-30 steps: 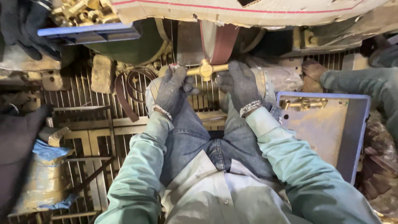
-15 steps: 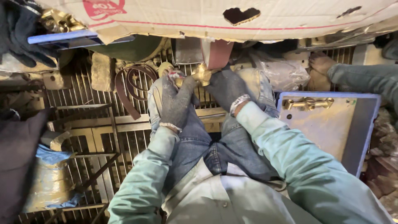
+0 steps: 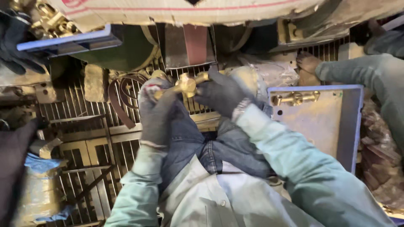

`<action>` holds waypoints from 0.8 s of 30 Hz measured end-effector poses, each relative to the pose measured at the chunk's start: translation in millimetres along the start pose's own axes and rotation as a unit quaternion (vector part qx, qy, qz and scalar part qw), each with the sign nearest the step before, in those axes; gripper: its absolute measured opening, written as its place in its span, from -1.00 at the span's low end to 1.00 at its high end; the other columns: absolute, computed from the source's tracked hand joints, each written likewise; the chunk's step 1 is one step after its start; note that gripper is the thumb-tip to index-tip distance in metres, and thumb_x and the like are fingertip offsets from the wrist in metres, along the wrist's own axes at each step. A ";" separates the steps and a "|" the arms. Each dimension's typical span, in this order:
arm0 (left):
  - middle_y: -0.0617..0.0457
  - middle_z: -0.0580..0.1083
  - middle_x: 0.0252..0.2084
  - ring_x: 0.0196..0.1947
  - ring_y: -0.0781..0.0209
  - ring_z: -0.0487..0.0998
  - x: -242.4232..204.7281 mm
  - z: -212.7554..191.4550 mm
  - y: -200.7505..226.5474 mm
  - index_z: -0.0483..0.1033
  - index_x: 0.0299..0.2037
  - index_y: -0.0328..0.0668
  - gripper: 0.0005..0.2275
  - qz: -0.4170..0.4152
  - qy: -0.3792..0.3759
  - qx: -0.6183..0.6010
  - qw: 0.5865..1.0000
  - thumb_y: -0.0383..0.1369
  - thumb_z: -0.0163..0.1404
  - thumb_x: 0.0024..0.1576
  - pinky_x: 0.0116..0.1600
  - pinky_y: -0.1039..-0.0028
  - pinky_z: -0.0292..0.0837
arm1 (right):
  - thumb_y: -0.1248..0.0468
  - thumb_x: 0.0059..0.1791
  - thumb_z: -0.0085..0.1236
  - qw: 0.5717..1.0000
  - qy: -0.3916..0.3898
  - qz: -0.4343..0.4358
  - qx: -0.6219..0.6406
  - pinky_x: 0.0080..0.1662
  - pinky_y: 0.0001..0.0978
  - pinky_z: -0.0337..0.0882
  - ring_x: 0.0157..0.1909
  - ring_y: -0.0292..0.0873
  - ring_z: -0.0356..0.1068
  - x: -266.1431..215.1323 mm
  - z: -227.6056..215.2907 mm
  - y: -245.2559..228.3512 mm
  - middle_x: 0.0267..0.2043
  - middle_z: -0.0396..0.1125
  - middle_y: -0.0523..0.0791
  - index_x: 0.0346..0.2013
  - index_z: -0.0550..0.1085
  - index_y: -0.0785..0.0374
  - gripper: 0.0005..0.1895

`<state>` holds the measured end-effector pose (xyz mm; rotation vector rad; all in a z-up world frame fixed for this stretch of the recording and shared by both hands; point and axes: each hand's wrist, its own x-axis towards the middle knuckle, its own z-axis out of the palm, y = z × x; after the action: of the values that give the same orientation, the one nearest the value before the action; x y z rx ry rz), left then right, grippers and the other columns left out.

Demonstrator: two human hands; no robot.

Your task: The person sits on the floor and repeatedly rubs brass plumbing fittings against a vertical sanding belt. They handle the fittings one at a time, rotating them to sand different surfaces, and place the finished items into a blue tray to their right.

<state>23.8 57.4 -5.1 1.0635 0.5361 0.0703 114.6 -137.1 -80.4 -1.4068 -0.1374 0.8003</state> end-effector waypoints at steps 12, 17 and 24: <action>0.11 0.22 -0.61 -0.70 0.27 0.25 98.4 26.0 -89.7 0.33 -0.34 -0.19 -0.69 -0.252 0.075 -0.122 0.957 -0.07 -0.06 0.16 -0.46 0.24 0.54 | 0.23 0.11 0.05 0.982 0.183 -0.025 -0.034 -0.32 -0.47 0.47 -0.40 -0.28 0.44 -26.1 -48.3 -14.3 -0.33 0.43 -0.11 -0.05 0.46 0.36 -0.77; 0.16 0.40 -0.47 -0.50 0.34 0.46 126.4 1.0 -128.8 0.29 -0.20 -0.26 -0.61 0.064 -0.060 0.339 0.937 -0.45 0.24 -0.15 -0.39 0.30 0.58 | 0.27 0.13 0.12 0.974 0.215 -0.053 -0.042 -0.35 -0.42 0.38 -0.42 -0.29 0.36 -8.0 -42.9 -3.6 -0.38 0.38 -0.10 -0.18 0.48 0.39 -0.82; 0.07 0.41 -0.50 -0.57 0.28 0.47 145.2 1.9 -145.9 0.41 -0.23 -0.23 -0.86 -0.168 -0.004 -0.043 0.985 -0.32 -0.08 0.14 -0.49 0.38 0.50 | 0.29 0.11 0.16 0.941 0.253 -0.136 -0.178 -0.27 -0.42 0.44 -0.33 -0.28 0.40 1.1 -35.7 -1.9 -0.32 0.41 -0.12 -0.14 0.50 0.39 -0.83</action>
<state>122.1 28.2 -183.5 0.8775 0.6926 -0.2051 135.2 -165.7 -86.3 -1.8470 -0.0761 0.1693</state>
